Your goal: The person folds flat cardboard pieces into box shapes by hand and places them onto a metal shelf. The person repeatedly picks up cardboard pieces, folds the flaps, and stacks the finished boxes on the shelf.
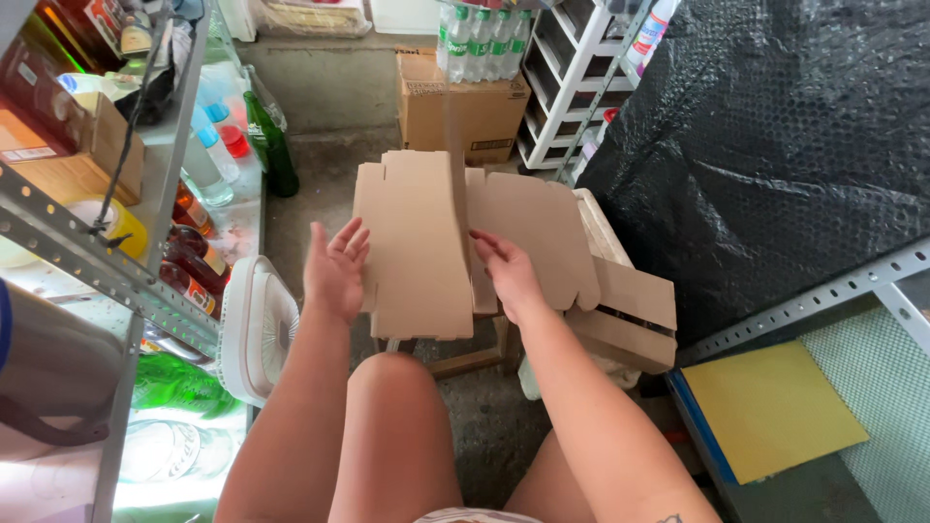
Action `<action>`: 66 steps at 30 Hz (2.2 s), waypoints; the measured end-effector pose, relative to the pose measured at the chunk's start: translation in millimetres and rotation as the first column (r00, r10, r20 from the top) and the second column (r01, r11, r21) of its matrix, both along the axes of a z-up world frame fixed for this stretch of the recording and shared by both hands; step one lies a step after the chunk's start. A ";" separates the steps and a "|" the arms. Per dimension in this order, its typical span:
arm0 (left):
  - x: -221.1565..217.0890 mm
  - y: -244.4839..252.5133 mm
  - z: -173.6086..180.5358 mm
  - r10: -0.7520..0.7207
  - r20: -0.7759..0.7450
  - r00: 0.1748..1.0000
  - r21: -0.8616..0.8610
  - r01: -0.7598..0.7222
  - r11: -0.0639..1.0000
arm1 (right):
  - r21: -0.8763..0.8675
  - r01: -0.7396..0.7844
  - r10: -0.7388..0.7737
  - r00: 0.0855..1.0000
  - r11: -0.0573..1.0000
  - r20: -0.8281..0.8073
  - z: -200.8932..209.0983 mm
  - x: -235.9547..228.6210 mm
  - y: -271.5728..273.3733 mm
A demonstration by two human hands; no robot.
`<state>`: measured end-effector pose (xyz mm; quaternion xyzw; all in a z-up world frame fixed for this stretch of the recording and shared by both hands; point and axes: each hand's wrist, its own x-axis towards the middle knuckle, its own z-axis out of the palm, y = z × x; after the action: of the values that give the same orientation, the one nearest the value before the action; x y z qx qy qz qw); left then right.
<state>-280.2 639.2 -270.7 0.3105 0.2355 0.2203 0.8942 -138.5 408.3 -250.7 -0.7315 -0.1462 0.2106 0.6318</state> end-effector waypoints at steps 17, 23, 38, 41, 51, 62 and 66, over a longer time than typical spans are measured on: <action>19.4 23.4 -71.1 0.166 -0.004 0.986 -0.306 -0.159 0.939 | -0.080 0.109 -0.126 0.957 0.991 -0.263 -92.5 55.3 19.1; 15.7 16.8 -61.9 0.234 -0.057 0.970 -0.288 -0.241 0.927 | -0.079 0.019 -0.038 0.969 0.997 -0.243 -70.3 30.1 20.9; 1.0 22.8 -64.0 0.252 -0.136 0.958 -0.224 -0.278 0.934 | -0.104 0.161 -0.183 0.948 0.981 -0.261 -57.3 29.1 27.1; 7.6 37.9 -90.9 0.250 -0.238 0.939 -0.065 -0.272 0.960 | -0.058 0.136 -0.148 0.935 0.989 -0.323 -53.3 24.2 26.9; 9.8 51.1 -87.7 0.362 -0.328 0.872 0.317 -0.260 0.912 | 0.209 0.040 0.066 0.877 0.977 -0.476 -63.8 26.7 22.2; 5.5 -27.9 3.3 0.002 -0.245 0.970 -0.043 -0.013 0.999 | 0.454 0.318 0.029 0.793 0.832 -0.608 -51.0 0.1 35.1; 8.5 -47.3 9.8 -0.185 -0.239 0.953 -0.018 0.187 0.982 | 0.489 0.432 0.015 0.738 0.758 -0.675 -41.3 -16.2 42.5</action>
<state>-271.7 591.9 -260.9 0.3578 0.3108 0.0968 0.8752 -154.7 450.8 -292.0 -0.3778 0.1069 0.3108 0.8656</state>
